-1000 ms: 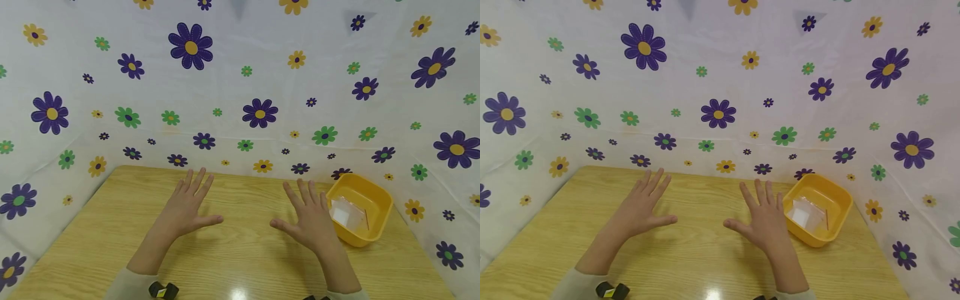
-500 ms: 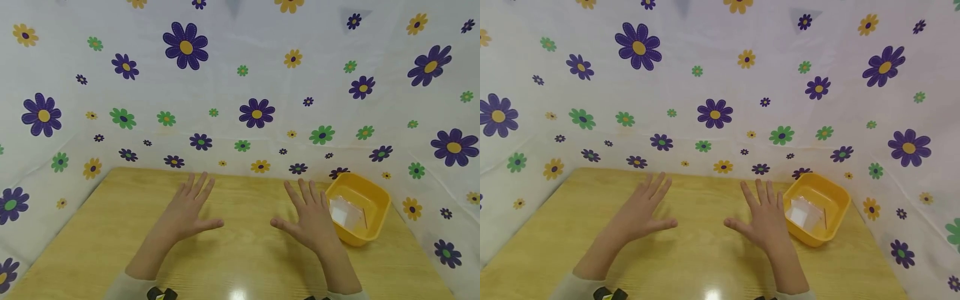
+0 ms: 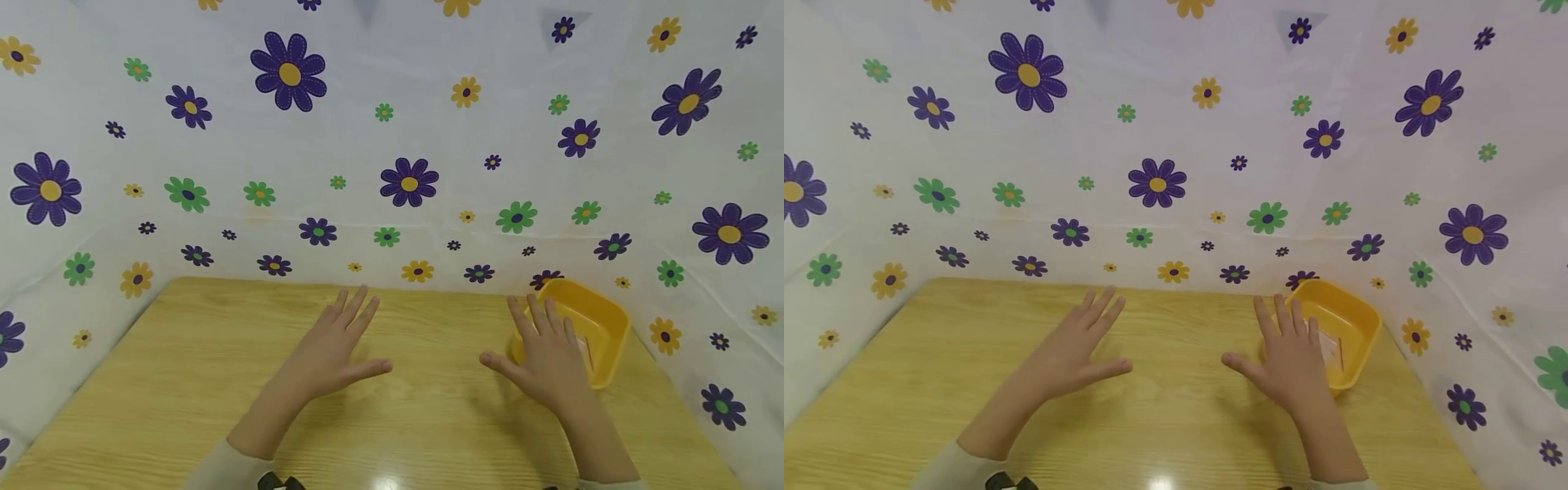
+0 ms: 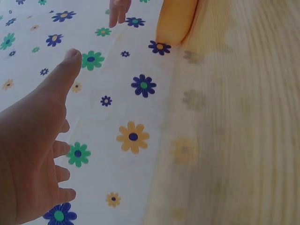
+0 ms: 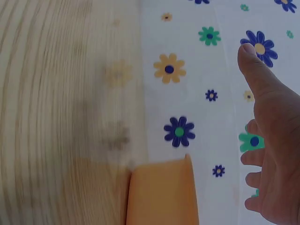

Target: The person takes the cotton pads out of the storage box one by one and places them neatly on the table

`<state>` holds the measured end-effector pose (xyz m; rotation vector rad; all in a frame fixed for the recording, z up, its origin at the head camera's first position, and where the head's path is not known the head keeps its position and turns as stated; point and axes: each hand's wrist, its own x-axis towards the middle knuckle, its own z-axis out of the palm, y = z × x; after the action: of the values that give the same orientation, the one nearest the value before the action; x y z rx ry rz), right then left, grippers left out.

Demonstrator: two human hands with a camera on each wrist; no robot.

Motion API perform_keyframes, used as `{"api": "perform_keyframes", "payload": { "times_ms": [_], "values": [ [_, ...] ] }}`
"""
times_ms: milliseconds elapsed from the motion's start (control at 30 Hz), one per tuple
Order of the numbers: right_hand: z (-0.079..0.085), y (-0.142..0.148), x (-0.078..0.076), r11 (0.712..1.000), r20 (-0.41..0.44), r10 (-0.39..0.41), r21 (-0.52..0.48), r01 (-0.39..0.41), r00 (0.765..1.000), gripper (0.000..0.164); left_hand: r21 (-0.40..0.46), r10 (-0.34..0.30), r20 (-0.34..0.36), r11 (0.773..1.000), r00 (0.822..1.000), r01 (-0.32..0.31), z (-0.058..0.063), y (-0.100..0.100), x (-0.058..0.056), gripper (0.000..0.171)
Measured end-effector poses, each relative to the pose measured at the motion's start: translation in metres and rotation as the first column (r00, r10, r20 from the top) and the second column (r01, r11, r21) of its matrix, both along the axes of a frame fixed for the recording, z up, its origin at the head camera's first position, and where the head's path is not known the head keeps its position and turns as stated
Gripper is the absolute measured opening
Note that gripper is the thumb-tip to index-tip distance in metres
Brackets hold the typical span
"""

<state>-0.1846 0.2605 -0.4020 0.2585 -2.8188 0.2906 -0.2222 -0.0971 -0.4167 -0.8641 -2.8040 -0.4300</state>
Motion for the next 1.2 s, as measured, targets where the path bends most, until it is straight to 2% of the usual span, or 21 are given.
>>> {"api": "perform_keyframes", "payload": {
  "times_ms": [200,433,567,700,1200],
  "values": [
    [0.003,0.021,0.003,1.000,0.013,-0.023,0.014,0.023,1.000,0.103,-0.003,-0.008,-0.003,1.000,1.000,0.008,0.008,0.019,-0.007,0.105],
    [0.004,0.037,0.004,0.998,0.066,-0.066,0.021,0.065,0.996,0.104,0.003,-0.038,0.036,0.999,0.999,0.038,0.015,0.034,-0.013,0.106],
    [0.002,0.044,0.001,0.995,0.093,-0.091,0.038,0.088,0.992,0.104,-0.018,-0.049,0.022,0.999,0.999,0.049,0.017,0.044,-0.017,0.106],
    [0.001,0.055,0.001,0.993,0.108,-0.114,0.046,0.110,0.988,0.104,-0.009,-0.090,0.015,0.996,0.996,0.090,0.020,0.057,-0.019,0.105],
    [0.002,0.081,0.003,0.989,0.165,-0.150,0.007,0.151,0.975,0.099,-0.074,-0.155,0.058,0.985,0.986,0.159,0.023,0.107,-0.033,0.098]
  ]
}}
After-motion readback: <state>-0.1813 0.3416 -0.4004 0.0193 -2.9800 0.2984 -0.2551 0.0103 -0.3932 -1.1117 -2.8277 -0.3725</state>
